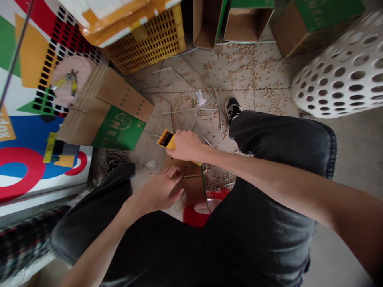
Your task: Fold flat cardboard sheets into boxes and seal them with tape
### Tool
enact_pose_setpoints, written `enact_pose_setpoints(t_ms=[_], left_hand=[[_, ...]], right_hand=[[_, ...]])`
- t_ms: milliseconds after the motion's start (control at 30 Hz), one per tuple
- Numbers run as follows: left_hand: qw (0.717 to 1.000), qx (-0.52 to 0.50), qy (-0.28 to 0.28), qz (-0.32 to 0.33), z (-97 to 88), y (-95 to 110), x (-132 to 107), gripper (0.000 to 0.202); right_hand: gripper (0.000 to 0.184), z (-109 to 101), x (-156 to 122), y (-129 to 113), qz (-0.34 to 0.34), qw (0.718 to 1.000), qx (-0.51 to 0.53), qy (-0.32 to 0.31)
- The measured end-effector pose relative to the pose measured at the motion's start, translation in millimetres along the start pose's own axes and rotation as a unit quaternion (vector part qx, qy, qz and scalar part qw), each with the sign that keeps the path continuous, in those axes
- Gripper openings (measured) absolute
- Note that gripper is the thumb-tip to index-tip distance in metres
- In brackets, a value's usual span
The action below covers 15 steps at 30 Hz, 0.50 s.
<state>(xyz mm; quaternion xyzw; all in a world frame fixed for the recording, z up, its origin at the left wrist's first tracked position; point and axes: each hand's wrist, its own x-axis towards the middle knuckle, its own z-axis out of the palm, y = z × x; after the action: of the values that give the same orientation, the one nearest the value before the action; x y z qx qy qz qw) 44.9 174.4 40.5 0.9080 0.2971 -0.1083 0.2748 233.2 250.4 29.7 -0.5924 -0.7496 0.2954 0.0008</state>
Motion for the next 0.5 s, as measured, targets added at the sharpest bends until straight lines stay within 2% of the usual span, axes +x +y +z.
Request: enact_pose_setpoints(t_ms=[300, 500], left_hand=[[0.998, -0.052, -0.021, 0.017, -13.7, -1.1, -9.4, 0.035], [0.999, -0.038, -0.01, 0.007, -8.0, -3.6, -7.2, 0.033]], right_hand=[[0.057, 0.0, -0.3, 0.4, -0.01, 1.0, -0.007, 0.002], [0.056, -1.5, -1.2, -0.6, -0.004, 1.0, -0.004, -0.003]])
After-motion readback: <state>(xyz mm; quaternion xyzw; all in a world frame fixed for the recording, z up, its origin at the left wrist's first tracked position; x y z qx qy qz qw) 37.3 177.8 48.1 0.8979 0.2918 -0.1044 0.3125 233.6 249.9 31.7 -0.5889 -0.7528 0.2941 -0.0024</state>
